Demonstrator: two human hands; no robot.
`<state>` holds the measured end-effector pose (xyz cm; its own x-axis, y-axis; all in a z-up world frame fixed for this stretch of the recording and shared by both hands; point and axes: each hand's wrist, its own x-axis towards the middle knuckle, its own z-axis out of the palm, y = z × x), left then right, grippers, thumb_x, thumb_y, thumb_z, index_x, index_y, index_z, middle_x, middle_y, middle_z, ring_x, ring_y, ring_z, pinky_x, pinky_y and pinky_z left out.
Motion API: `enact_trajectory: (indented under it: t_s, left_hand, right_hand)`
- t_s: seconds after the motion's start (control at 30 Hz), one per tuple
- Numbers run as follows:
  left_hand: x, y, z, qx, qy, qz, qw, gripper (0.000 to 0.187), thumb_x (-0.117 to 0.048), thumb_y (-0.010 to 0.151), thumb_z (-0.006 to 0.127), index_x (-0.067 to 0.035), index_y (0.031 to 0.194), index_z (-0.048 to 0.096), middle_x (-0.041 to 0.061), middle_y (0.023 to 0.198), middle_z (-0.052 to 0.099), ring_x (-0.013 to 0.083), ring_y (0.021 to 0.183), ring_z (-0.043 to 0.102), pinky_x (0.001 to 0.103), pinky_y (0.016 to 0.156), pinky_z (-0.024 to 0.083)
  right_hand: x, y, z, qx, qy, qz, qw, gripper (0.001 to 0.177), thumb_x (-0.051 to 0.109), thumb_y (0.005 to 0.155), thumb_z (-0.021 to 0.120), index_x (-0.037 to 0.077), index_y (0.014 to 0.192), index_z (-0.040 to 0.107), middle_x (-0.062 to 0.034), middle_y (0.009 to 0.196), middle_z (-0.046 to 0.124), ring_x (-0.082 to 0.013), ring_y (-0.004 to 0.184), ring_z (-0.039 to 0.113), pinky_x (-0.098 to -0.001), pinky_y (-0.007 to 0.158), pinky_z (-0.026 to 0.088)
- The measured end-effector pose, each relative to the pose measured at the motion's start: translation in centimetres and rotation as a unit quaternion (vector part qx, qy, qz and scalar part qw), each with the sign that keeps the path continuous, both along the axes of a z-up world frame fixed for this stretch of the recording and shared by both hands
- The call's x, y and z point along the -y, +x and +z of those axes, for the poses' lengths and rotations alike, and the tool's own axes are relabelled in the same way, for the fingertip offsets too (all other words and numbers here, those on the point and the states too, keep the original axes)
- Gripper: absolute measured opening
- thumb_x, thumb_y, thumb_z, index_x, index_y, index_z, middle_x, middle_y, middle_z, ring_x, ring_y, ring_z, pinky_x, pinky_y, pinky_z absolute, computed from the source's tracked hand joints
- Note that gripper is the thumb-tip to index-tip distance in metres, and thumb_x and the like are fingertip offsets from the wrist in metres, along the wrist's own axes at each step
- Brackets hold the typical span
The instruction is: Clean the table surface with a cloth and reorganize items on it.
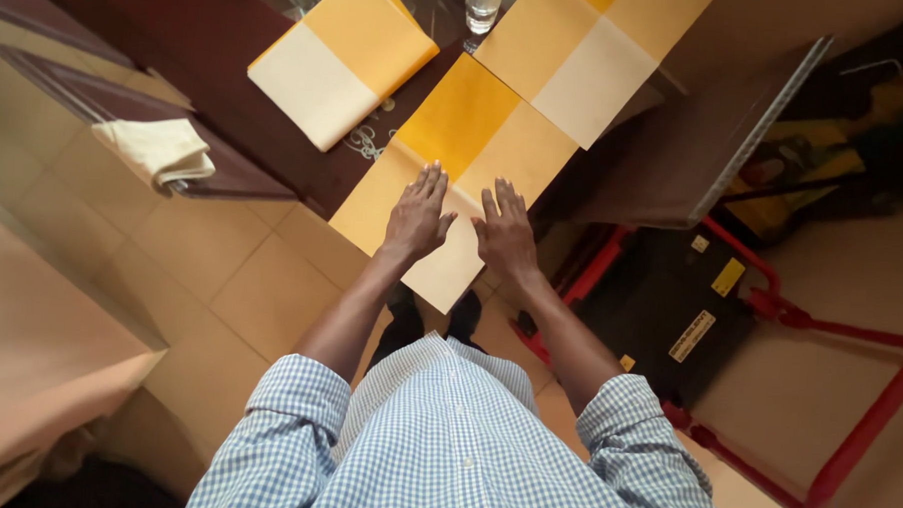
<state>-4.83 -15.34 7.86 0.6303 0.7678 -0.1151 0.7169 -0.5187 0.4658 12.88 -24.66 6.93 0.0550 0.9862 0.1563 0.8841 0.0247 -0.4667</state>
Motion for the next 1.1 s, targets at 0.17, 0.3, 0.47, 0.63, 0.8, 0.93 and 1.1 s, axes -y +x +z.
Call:
enact_trajectory:
  t_s: [0.17, 0.3, 0.47, 0.63, 0.8, 0.93, 1.1]
  left_hand:
    - [1.4, 0.1, 0.5, -0.001, 0.001, 0.018, 1.0, 0.075, -0.031, 0.095, 0.067, 0.003, 0.154, 0.036, 0.022, 0.166, 0.028, 0.0348, 0.155, 0.025, 0.049, 0.122, 0.029]
    - [1.9, -0.2, 1.1, -0.011, -0.017, 0.036, 0.999, 0.076, -0.031, 0.094, 0.067, 0.002, 0.155, 0.035, 0.02, 0.166, 0.027, 0.0339, 0.154, 0.024, 0.049, 0.122, 0.028]
    - [2.2, -1.1, 0.8, -0.017, -0.01, 0.049, 0.999, 0.075, -0.031, 0.095, 0.067, 0.003, 0.154, 0.036, 0.021, 0.166, 0.027, 0.0339, 0.154, 0.024, 0.048, 0.122, 0.028]
    - [2.1, -2.0, -0.1, -0.026, -0.009, 0.053, 0.998, 0.073, -0.03, 0.096, 0.065, 0.002, 0.154, 0.036, 0.02, 0.166, 0.027, 0.0336, 0.154, 0.025, 0.048, 0.121, 0.029]
    - [1.9, -2.1, -1.8, -0.023, -0.007, 0.048, 0.999, 0.068, -0.029, 0.097, 0.064, 0.002, 0.152, 0.039, 0.021, 0.164, 0.031, 0.0338, 0.153, 0.028, 0.048, 0.12, 0.031]
    - [1.5, -1.9, -2.7, -0.026, -0.012, 0.037, 0.999, 0.066, -0.028, 0.096, 0.064, 0.001, 0.151, 0.041, 0.021, 0.163, 0.033, 0.0341, 0.153, 0.029, 0.047, 0.119, 0.032]
    - [0.7, -1.1, -4.0, -0.052, -0.011, 0.011, 0.999, 0.066, -0.027, 0.095, 0.065, 0.001, 0.151, 0.042, 0.02, 0.163, 0.034, 0.0352, 0.153, 0.03, 0.049, 0.116, 0.036]
  right_hand:
    - [0.6, 0.4, 0.3, 0.001, 0.009, 0.022, 1.0, 0.052, 0.024, 0.099, 0.065, -0.006, 0.14, 0.052, -0.0338, 0.151, 0.045, -0.0475, 0.145, 0.039, -0.0558, 0.12, 0.032]
    - [0.7, 0.4, 0.3, 0.004, 0.012, 0.033, 0.999, 0.052, 0.023, 0.099, 0.066, -0.006, 0.139, 0.052, -0.0331, 0.15, 0.045, -0.0477, 0.144, 0.04, -0.0565, 0.118, 0.033]
    - [0.4, 0.0, 0.4, 0.003, -0.009, 0.044, 0.999, 0.052, 0.021, 0.097, 0.065, -0.006, 0.14, 0.051, -0.0331, 0.151, 0.045, -0.0474, 0.144, 0.04, -0.0557, 0.119, 0.032]
    - [-0.1, -0.5, -1.7, 0.009, -0.024, 0.054, 0.998, 0.053, 0.021, 0.098, 0.064, -0.006, 0.141, 0.049, -0.0312, 0.152, 0.046, -0.0455, 0.146, 0.039, -0.055, 0.12, 0.031]
    - [-0.5, -1.0, -3.7, 0.044, -0.086, 0.086, 0.992, 0.056, 0.023, 0.099, 0.06, -0.007, 0.145, 0.047, -0.0291, 0.156, 0.042, -0.0423, 0.149, 0.034, -0.0544, 0.121, 0.028]
    - [-0.8, -1.4, -4.2, 0.05, -0.117, 0.088, 0.988, 0.06, 0.025, 0.099, 0.06, -0.007, 0.147, 0.043, -0.0292, 0.157, 0.039, -0.0423, 0.15, 0.032, -0.0547, 0.12, 0.026]
    - [-1.9, -1.5, -4.8, 0.047, -0.153, 0.081, 0.984, 0.062, 0.026, 0.099, 0.058, -0.005, 0.149, 0.04, -0.0277, 0.161, 0.034, -0.0417, 0.152, 0.028, -0.0557, 0.121, 0.024]
